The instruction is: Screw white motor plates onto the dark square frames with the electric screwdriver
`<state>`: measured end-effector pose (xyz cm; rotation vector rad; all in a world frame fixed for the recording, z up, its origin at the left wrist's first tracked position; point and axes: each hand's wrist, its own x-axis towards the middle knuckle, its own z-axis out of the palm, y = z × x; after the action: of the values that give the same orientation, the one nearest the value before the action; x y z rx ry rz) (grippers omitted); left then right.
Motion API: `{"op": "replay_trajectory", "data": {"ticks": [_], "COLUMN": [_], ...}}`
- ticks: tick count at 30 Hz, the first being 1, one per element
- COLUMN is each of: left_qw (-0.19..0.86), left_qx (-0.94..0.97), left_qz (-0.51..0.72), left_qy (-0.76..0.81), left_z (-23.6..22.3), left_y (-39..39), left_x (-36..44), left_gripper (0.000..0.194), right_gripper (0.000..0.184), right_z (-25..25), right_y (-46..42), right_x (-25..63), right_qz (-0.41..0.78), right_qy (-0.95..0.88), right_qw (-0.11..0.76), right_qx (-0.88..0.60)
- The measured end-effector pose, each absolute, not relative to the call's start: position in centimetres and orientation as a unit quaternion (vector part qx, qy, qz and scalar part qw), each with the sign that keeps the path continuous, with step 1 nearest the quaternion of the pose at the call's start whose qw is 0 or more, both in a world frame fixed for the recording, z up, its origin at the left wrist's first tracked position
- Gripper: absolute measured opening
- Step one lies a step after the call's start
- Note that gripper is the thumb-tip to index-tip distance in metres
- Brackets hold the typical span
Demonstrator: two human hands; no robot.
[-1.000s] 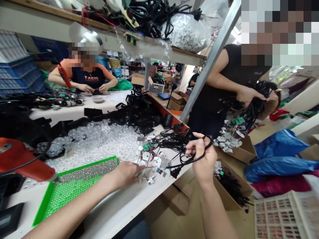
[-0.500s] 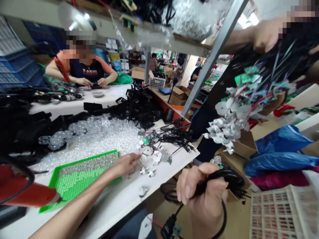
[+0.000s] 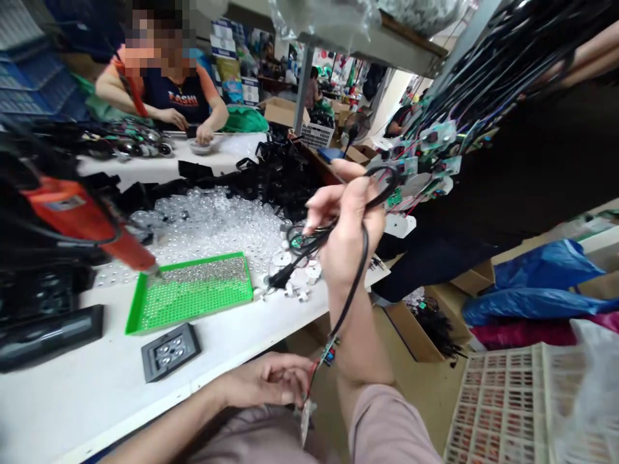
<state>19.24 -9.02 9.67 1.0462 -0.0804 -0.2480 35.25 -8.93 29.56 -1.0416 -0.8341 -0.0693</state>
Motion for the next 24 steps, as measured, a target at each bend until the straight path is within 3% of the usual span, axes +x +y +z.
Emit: {"op": "replay_trajectory", "data": {"ticks": [4,8,13,17,21,24], "left_qw": [0.826,0.815,0.807,0.731,0.589,0.567], "left_qx": [0.557,0.566,0.522,0.592,0.689,0.684], "left_qz": [-0.073,0.006,0.067,0.075,0.049,0.066], "left_qy": [0.058,0.128,0.268,0.331,0.420,0.453], "left_z": [11.4,11.6,11.3,13.2,14.4,14.2], "left_y": [-8.4,-7.7,-7.2,-6.9,-7.3,-7.8], "left_x": [14.7,10.6,6.4,2.9,0.4,-0.4], "left_gripper": [0.050,0.051,0.053,0.069,0.034,0.039], "right_gripper": [0.027,0.030,0.034,0.033,0.035,0.049], "right_z": [28.1,24.8,19.4,14.8,12.0,11.1], "right_y": [-9.5,-11.5,-13.0,-13.2,-12.9,-12.8], "right_x": [37.1,37.7,38.7,38.6,36.2,33.9], "right_qz": [-0.039,-0.028,0.011,0.000,-0.047,-0.080], "right_qy": [-0.360,-0.370,-0.438,-0.500,-0.629,-0.715], "right_qw": [0.792,0.730,0.538,0.412,0.312,0.211], "right_qx": [-0.491,-0.575,-0.720,-0.761,-0.711,-0.662]}}
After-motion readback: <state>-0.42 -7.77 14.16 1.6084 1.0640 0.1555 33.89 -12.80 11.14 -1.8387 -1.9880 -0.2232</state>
